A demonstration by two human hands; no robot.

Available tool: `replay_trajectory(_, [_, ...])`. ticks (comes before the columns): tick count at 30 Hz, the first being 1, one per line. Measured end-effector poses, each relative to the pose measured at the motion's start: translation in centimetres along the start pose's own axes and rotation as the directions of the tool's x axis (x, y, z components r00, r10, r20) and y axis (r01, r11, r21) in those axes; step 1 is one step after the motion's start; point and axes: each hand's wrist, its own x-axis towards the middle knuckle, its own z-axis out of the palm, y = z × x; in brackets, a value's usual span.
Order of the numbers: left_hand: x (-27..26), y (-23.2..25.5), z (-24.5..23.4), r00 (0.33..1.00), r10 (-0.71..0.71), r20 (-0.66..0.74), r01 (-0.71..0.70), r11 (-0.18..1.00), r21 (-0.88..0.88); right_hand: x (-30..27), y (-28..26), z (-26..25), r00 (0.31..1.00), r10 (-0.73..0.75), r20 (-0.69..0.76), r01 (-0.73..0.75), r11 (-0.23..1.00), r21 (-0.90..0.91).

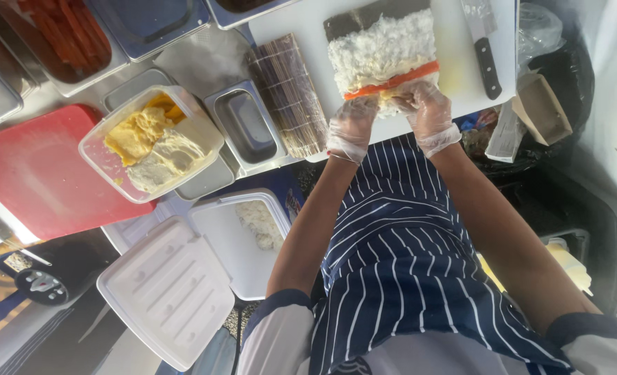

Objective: The person prepares a sushi roll by cutting a block of tofu, spreading rice on seaweed, adding ingredients, and then rolling it using a bamboo mat.

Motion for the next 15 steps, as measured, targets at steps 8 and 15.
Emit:
replay_trajectory(8, [1.3,2.1,0.9,0.999,0.027,-0.035,-0.022,0.992,0.122,1.1,0.0,-0.9,0.819,-0.310,0.484,0.532,0.094,-0.841])
replay_trajectory(15, [1.9,1.8,4.0,0.991,0.037,0.127,-0.063,0.977,0.205,0.2,-3.1,-0.1,0.670,-0.301,0.679,0.651,-0.200,-0.732])
